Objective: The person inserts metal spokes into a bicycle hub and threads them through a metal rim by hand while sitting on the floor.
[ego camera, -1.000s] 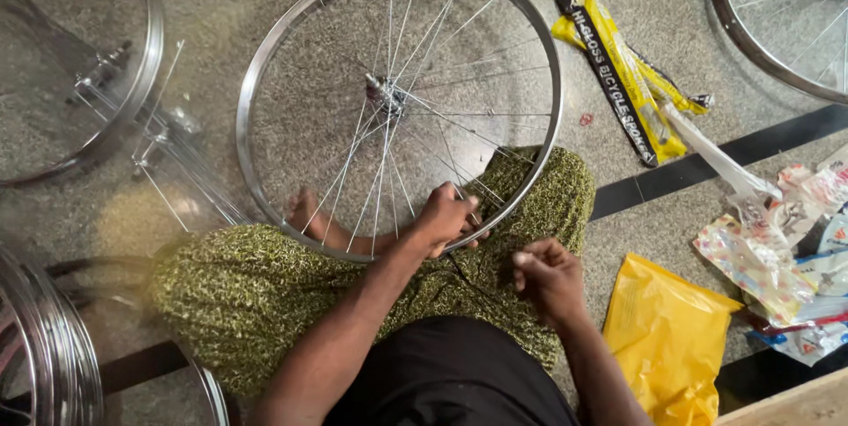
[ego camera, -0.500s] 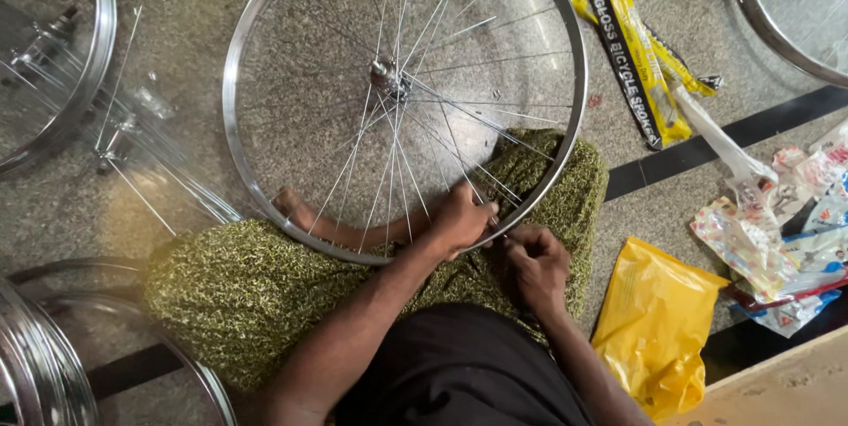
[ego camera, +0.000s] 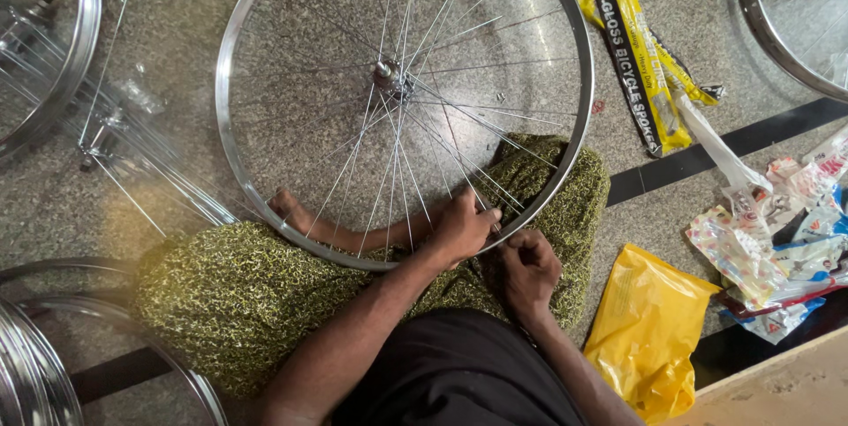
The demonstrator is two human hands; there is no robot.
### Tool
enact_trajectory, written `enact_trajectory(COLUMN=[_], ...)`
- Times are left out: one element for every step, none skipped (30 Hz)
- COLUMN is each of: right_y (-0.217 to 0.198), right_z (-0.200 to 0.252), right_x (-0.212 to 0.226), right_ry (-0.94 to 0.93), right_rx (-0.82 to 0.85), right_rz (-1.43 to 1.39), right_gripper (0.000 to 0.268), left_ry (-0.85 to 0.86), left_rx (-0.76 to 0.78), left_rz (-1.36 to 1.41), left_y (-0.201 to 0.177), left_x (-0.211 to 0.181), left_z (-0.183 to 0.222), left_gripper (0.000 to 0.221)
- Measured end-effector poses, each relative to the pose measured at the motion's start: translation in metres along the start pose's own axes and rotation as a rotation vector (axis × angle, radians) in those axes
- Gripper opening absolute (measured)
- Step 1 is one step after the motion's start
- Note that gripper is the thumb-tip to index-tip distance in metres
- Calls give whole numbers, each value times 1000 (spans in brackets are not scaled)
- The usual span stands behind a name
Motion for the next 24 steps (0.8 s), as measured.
enact_trajectory(right_y=[0,0,-1,-3,-4,-3,-2,-1,2,5,8,7,6,4,8,13,16,16,17,16,17,18,16,15], right_z=[1,1,-1,-3,-4,-5,-5,-5,-6,-7,-8,-6,-5,-3,-3,-3,-2,-4,-5,-5,-5,-5,-4,-5], right_x=[4,7,6,5,4,0,-5,-10,-5,1,6,2,-1,-4,-2,-1,1,4,7,10,6,3,-1,0], right_ry=[-29,-60,-44,-25,-7,45,97,150,93,33,-27,14,55,97,77,59,41,10,-20,-52,-40,-28,-15,-43], right_rx=[3,5,-22,-49,-75,-77,-79,-80,-49,-16,16,15,14,12,29,43,57,49,41,31,19,5,-9,-13], right_rz=[8,16,50,85,120,52,-16,-82,-48,-13,22,46,71,96,-39,-173,-307,-256,-205,-153,-180,-204,-227,-193], right_gripper=[10,11,11,12,12,12,12,12,12,12,12,13,14,14,13,12,11,11,12,12,12,12,12,13], left_ry=[-20,-13,-7,-3,-1,1,3,-6,-14,-20,1,18,35,32,29,25,44,68,92,92,92,93,71,51], left_rx=[8,6,3,2,10,15,20,22,25,26,18,11,5,2,0,0,-8,-20,-33,-31,-30,-24,-5,9], left_rz=[6,15,24,35,53,71,89,89,88,89,83,79,75,73,72,70,61,51,41,30,19,9,15,19], left_y=[0,-1,-2,-2,0,0,-1,-2,-4,-5,-6,-7,-8,-8,-8,-7,-6,-7,-7,-7,-8,-7,-4,-5], left_x=[0,-2,-3,-3,-3,-3,-2,0,3,4,2,2,1,3,4,6,6,4,3,3,3,3,5,7], left_z=[1,1,1,2,2,2,2,3,3,3,2,2,2,2,1,0,0,-1,-2,-3,-3,-3,-2,-2], left_gripper=[17,17,17,16,16,16,16,15,15,14,15,15,16,16,15,15,15,15,14,14,14,14,13,12])
Point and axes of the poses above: each hand's wrist, its own z-axis away from the middle knuckle, its own y-axis out of the palm, x = y × z, the point moved 10 cm from there along -z, towards the middle knuckle, and after that the axes turned 5 degrees about x, right-handed, at the moved point
